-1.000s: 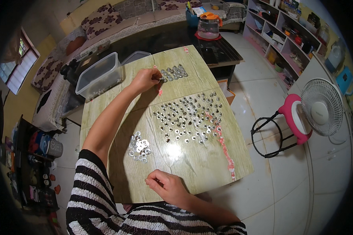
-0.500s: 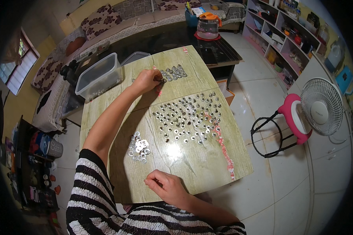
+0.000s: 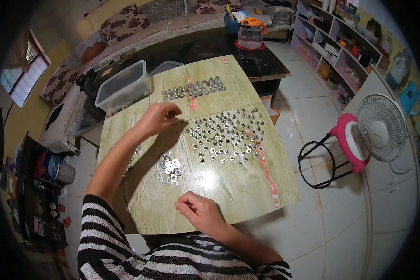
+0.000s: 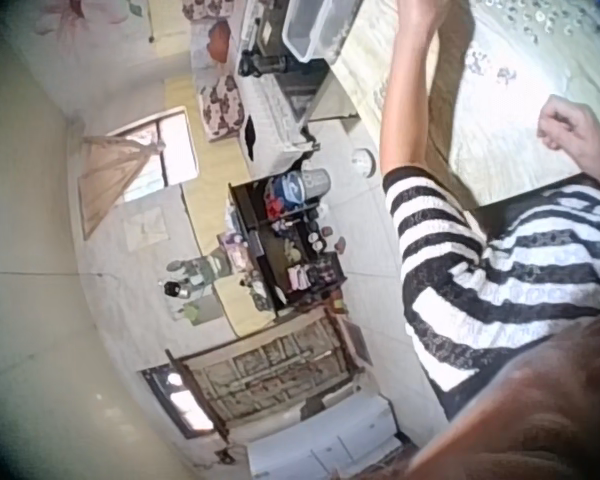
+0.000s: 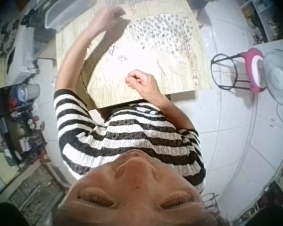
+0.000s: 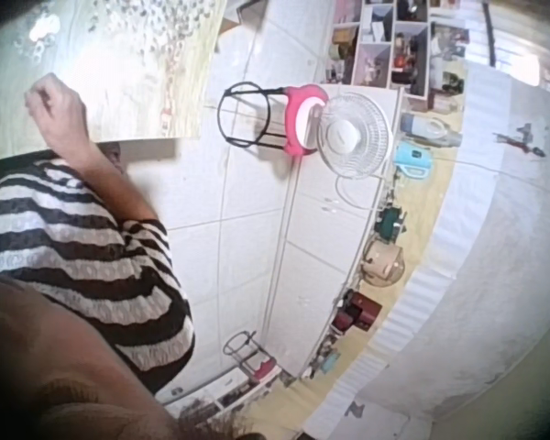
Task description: The person assembles bolts with washers and nuts by hand and arranges the assembled fasteners into rows on the table.
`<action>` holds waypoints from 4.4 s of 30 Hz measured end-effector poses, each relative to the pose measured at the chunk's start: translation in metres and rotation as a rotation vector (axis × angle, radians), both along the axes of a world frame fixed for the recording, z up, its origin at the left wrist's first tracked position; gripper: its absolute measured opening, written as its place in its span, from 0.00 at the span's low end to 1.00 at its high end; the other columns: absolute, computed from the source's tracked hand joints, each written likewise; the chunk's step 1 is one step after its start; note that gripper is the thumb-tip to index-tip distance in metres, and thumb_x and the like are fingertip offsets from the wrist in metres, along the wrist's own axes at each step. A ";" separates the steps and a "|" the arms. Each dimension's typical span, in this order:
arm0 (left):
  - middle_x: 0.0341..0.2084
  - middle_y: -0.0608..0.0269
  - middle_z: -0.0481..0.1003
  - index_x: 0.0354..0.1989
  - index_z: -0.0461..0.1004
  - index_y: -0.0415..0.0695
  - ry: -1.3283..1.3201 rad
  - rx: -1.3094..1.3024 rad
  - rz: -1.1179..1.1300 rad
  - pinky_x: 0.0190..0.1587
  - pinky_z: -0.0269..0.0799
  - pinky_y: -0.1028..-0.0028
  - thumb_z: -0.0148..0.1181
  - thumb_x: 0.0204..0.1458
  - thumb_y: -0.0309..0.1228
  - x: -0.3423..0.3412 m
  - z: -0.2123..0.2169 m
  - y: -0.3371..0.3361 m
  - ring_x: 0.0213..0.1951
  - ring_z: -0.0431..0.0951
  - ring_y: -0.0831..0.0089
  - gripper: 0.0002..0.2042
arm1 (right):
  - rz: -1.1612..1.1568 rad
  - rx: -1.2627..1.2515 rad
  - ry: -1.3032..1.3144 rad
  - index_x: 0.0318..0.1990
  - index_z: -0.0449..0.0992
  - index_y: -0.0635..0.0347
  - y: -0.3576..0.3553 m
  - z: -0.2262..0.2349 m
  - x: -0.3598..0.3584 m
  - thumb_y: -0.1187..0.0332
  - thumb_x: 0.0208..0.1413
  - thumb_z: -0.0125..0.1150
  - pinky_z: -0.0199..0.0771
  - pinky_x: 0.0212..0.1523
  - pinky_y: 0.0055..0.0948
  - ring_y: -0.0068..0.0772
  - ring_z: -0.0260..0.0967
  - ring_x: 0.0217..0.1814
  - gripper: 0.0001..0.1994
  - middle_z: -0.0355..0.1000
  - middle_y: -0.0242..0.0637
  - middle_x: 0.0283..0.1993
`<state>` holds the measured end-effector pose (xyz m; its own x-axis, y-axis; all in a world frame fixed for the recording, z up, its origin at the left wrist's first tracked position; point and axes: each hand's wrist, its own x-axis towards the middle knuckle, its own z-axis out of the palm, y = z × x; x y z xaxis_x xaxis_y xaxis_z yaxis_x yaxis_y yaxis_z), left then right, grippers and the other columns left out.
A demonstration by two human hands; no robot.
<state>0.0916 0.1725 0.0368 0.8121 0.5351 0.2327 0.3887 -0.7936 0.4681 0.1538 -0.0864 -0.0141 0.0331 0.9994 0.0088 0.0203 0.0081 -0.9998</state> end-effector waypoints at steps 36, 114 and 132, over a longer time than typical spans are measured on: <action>0.24 0.59 0.72 0.27 0.72 0.38 -0.120 -0.303 0.157 0.30 0.69 0.76 0.58 0.39 0.25 -0.140 -0.011 -0.129 0.27 0.74 0.68 0.06 | -0.453 0.148 -1.079 0.28 0.72 0.60 0.039 0.023 0.080 0.72 0.39 0.57 0.66 0.33 0.34 0.42 0.66 0.31 0.06 0.67 0.40 0.28; 0.23 0.66 0.71 0.29 0.70 0.37 -0.450 -0.879 0.012 0.27 0.66 0.84 0.56 0.44 0.24 -0.097 -0.036 -0.157 0.25 0.69 0.84 0.05 | -0.120 -0.060 0.464 0.35 0.66 0.69 0.016 0.000 -0.011 0.79 0.45 0.55 0.68 0.29 0.14 0.19 0.65 0.28 0.08 0.67 0.35 0.28; 0.26 0.58 0.70 0.29 0.70 0.37 0.018 -0.009 0.346 0.33 0.69 0.75 0.58 0.38 0.25 -0.175 -0.010 -0.089 0.29 0.72 0.69 0.09 | -0.065 -0.167 0.545 0.33 0.68 0.69 0.015 0.005 -0.005 0.78 0.46 0.52 0.70 0.26 0.15 0.21 0.68 0.25 0.06 0.69 0.38 0.26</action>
<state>-0.0833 0.0830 0.0268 0.5857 0.7817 0.2142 0.6425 -0.6089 0.4652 0.1488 -0.0713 -0.0096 0.0499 0.9815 -0.1849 -0.5029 -0.1353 -0.8537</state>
